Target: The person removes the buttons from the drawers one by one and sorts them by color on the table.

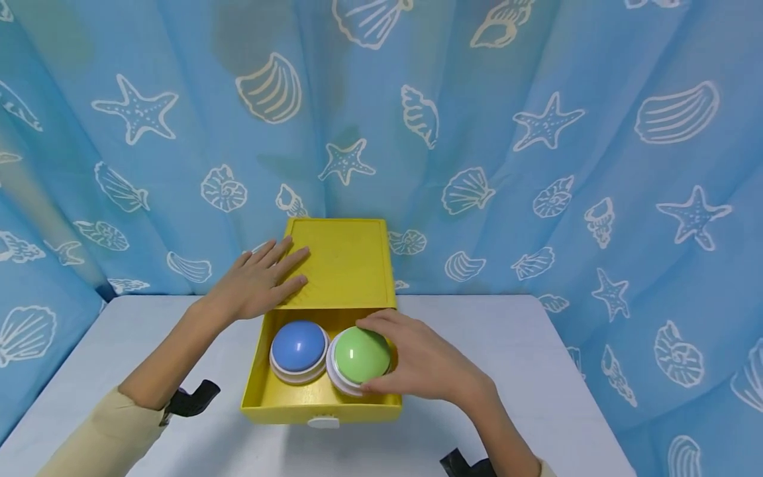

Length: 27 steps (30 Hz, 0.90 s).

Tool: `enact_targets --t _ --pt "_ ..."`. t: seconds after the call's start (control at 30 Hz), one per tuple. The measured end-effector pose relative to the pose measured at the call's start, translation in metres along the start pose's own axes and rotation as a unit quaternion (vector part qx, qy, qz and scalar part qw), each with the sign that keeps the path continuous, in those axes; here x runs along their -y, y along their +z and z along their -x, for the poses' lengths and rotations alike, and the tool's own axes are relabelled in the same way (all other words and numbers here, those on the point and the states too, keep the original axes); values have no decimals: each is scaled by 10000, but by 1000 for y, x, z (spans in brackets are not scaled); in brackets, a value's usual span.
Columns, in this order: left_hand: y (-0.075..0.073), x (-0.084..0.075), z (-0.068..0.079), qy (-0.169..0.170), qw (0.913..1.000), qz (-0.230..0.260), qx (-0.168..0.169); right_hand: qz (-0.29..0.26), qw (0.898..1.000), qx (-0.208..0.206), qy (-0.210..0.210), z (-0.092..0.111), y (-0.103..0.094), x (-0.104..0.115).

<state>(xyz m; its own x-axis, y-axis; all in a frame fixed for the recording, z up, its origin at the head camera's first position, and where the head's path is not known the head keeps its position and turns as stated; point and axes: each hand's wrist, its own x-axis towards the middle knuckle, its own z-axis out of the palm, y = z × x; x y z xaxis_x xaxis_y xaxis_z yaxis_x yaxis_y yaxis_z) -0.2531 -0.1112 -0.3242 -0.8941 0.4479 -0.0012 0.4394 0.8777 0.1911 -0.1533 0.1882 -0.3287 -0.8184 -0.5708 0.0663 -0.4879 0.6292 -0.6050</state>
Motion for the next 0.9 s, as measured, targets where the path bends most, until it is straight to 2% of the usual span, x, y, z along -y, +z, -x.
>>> enact_targets --t 0.23,0.43,0.67,0.9 --pt "2 0 1 -54 10000 -35 -13 -561 9958 -581 -436 11 -14 -1" --pt "2 -1 1 4 10000 3 7 -1108 9884 -774 -687 21 -27 -9" --pt "2 -1 2 11 10000 39 -29 -1092 9859 -1051 -704 32 -39 -23" --pt "2 -2 3 67 9999 86 -112 -972 9873 -1181 -438 40 -45 -43"
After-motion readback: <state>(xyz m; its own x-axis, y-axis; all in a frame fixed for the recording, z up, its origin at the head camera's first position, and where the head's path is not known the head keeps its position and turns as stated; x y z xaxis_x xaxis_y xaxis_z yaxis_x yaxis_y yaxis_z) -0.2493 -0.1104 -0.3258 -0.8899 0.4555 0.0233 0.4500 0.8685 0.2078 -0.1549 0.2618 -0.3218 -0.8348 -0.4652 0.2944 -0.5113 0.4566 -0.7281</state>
